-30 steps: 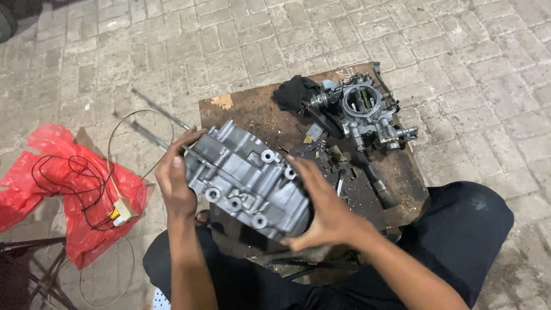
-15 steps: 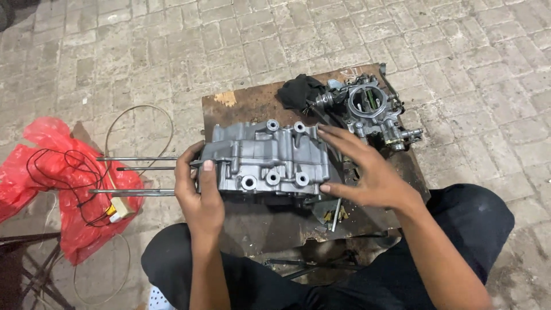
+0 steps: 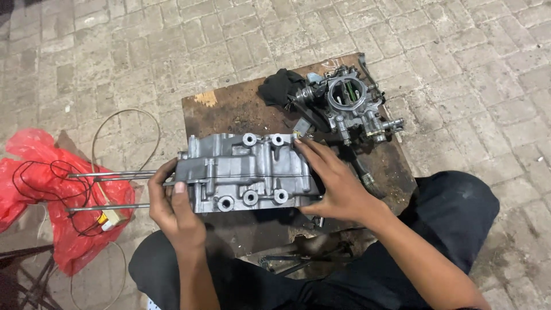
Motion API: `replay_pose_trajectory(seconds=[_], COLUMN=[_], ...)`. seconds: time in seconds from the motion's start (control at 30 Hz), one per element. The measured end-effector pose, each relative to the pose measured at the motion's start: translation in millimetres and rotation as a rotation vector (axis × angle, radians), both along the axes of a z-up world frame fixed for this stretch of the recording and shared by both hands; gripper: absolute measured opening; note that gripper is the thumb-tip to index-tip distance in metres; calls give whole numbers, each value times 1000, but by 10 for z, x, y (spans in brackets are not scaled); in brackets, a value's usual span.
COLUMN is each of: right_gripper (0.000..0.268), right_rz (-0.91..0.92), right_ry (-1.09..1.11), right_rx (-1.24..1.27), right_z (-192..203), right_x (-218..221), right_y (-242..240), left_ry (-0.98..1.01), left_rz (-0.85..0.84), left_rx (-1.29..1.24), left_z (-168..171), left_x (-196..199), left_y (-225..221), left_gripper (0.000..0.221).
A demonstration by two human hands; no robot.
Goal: Scrubbing the interior of a motorcycle engine casing with a brush and inspecting internal components.
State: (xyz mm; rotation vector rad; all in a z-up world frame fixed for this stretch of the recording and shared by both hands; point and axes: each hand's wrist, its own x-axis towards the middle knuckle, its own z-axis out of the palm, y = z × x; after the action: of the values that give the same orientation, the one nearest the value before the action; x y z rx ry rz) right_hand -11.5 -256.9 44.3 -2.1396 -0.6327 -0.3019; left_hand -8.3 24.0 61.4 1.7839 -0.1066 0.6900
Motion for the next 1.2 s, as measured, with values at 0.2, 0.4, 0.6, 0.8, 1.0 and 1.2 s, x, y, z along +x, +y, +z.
replay_pose_trajectory(seconds=[0.2,0.4,0.6,0.8,1.0,1.2], right_gripper=[118,130,113,107,78,90], right_rz=[-41,-72,13,15,128,287], right_ry=[-15,-32,-21,-37,32,237], right_rx=[-14,-187,-173,-105,-81,-40], right_z=[116,-166,98,42,35,279], right_x=[-76,-56,87,7,-38,-6], right_y=[41,11,-22,29,-54,-246], left_ry=[-21,85,215,383,311,83], left_rz=[15,-24,-61,-81,228,56], left_rx=[29,38,145,231,471,716], left_z=[-46,22,89,314,693,816], left_x=[-6,-69,-228,-351,-549,-204], left_y=[33,93,160,262,117,-223], left_gripper=[42,46,49,50,55,62])
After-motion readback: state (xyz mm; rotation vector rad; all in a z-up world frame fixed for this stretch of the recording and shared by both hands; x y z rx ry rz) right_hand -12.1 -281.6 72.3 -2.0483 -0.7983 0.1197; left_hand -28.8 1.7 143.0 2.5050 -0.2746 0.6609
